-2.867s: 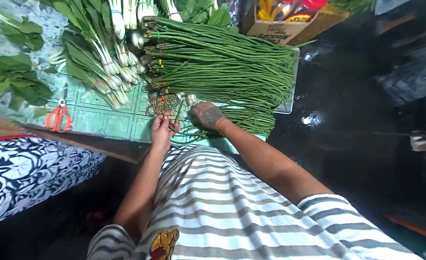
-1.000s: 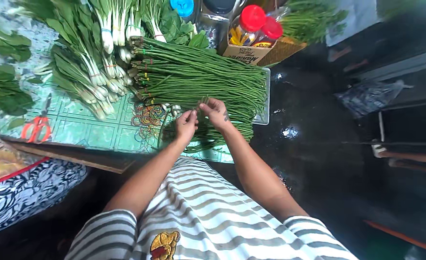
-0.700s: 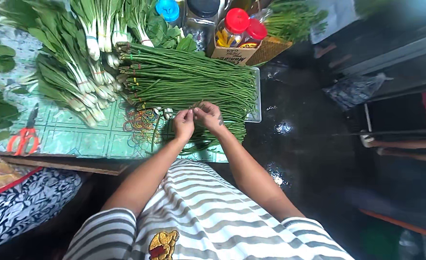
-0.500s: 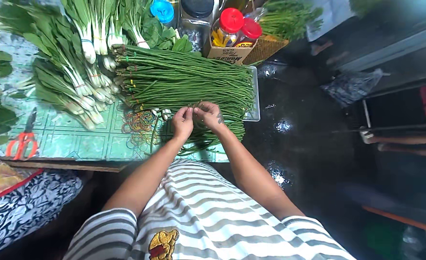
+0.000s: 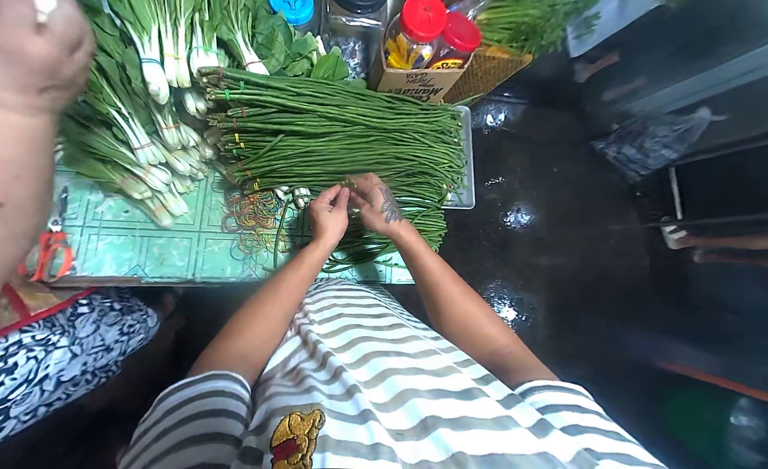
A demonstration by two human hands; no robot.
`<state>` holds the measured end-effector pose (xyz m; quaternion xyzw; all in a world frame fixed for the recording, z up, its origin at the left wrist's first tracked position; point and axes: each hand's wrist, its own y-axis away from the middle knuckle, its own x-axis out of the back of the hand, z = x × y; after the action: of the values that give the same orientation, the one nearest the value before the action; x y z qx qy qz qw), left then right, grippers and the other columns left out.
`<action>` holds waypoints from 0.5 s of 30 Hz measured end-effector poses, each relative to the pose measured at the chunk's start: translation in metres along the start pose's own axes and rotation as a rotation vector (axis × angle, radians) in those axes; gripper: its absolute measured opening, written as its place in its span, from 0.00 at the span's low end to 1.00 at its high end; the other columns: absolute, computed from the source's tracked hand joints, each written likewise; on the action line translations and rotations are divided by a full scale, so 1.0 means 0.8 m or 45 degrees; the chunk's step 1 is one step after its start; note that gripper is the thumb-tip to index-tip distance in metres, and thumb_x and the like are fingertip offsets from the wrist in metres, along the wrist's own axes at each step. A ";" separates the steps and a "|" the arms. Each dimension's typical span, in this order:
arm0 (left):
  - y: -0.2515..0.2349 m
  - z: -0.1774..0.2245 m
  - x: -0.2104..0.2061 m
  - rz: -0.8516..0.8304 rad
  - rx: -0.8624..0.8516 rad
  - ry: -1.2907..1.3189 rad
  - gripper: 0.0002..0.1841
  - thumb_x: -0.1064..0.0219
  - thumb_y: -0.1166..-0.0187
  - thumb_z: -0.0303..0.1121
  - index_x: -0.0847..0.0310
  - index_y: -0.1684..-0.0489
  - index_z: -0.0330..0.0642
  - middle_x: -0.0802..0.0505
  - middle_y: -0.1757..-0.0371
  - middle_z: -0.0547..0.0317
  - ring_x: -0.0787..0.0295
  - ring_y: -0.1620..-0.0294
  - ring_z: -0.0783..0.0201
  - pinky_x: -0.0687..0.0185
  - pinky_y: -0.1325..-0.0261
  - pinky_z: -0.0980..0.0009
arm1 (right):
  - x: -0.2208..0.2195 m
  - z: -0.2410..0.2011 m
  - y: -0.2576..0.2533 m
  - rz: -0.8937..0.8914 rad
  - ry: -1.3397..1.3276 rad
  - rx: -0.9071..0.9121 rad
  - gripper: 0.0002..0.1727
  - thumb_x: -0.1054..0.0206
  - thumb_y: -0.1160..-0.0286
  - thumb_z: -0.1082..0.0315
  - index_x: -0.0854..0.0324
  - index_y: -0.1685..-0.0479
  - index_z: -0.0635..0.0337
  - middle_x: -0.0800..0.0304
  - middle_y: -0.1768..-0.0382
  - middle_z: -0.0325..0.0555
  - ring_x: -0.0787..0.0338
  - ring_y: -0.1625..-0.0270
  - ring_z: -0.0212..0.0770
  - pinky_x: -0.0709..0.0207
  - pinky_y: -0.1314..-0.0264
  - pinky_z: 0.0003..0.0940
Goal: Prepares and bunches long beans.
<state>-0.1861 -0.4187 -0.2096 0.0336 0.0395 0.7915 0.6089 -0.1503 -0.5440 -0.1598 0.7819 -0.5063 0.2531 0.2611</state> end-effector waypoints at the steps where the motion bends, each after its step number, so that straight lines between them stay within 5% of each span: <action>1: 0.001 0.000 -0.001 -0.002 -0.010 0.008 0.10 0.35 0.15 0.28 0.09 0.51 0.32 0.05 0.56 0.52 0.08 0.56 0.67 0.11 0.43 0.66 | 0.001 0.000 0.001 -0.006 0.006 0.001 0.22 0.39 0.17 0.70 0.19 0.25 0.61 0.15 0.41 0.58 0.14 0.38 0.50 0.19 0.30 0.44; 5: 0.006 0.005 -0.004 -0.041 -0.035 0.003 0.09 0.35 0.16 0.27 0.10 0.50 0.31 0.06 0.53 0.51 0.09 0.55 0.66 0.11 0.44 0.67 | 0.005 0.009 0.001 0.096 -0.033 -0.004 0.19 0.35 0.20 0.71 0.14 0.31 0.59 0.09 0.41 0.54 0.09 0.39 0.46 0.16 0.30 0.46; 11: 0.006 0.008 -0.004 -0.054 -0.058 0.005 0.09 0.33 0.17 0.26 0.10 0.49 0.33 0.06 0.50 0.52 0.08 0.52 0.66 0.12 0.41 0.68 | 0.005 0.008 0.005 0.231 -0.404 -0.129 0.13 0.28 0.29 0.76 0.21 0.48 0.63 0.07 0.63 0.47 0.05 0.64 0.41 0.06 0.56 0.42; 15: 0.005 0.007 0.000 -0.107 -0.097 -0.026 0.11 0.30 0.19 0.29 0.09 0.45 0.38 0.06 0.43 0.54 0.11 0.39 0.66 0.17 0.30 0.66 | 0.006 0.011 0.007 0.294 -0.352 -0.118 0.07 0.24 0.31 0.73 0.13 0.57 0.61 0.06 0.65 0.45 0.06 0.65 0.37 0.08 0.54 0.40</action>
<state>-0.1897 -0.4195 -0.2038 0.0170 0.0044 0.7659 0.6427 -0.1531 -0.5549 -0.1625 0.7331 -0.6349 0.1478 0.1940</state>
